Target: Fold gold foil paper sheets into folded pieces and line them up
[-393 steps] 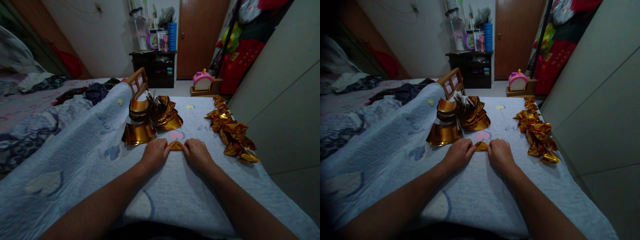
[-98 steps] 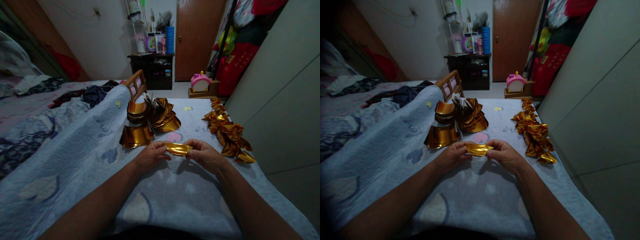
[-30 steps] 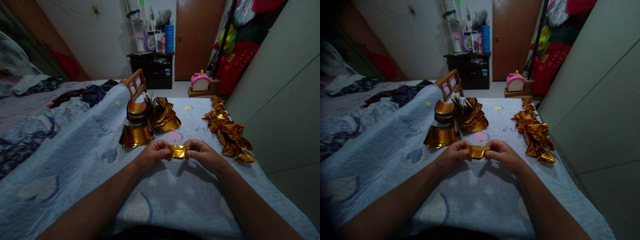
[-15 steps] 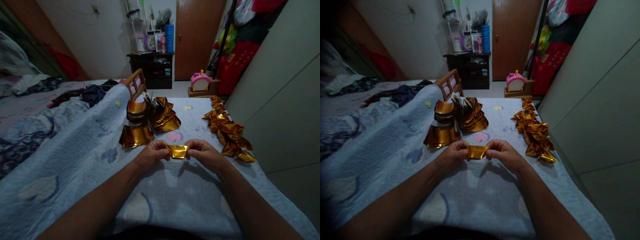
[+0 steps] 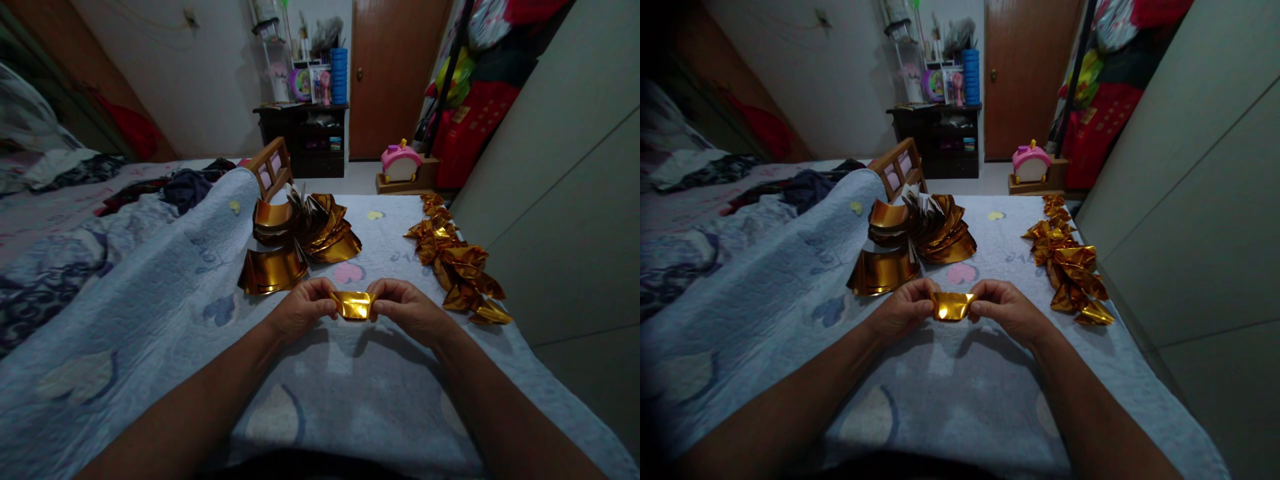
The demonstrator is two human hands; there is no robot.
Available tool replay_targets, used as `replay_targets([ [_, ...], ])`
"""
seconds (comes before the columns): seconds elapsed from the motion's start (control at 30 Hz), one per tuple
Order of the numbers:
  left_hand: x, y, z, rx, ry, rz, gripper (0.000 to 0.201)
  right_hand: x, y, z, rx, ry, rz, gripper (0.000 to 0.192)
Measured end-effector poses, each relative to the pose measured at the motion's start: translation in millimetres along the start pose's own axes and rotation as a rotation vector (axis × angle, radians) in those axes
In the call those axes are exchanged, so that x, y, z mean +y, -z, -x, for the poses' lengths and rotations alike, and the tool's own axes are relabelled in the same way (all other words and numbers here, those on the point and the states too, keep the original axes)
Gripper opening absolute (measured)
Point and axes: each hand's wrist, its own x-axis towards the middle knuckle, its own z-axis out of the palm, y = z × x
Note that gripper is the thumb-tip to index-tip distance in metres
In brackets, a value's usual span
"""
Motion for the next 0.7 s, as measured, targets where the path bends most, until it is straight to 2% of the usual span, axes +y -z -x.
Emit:
replay_targets([
  [0.7, -3.9, 3.2, -1.1, -0.036, 0.026, 0.006, 0.039, 3.3, 1.2, -0.9, 0.001, -0.025, -0.016, 0.026],
])
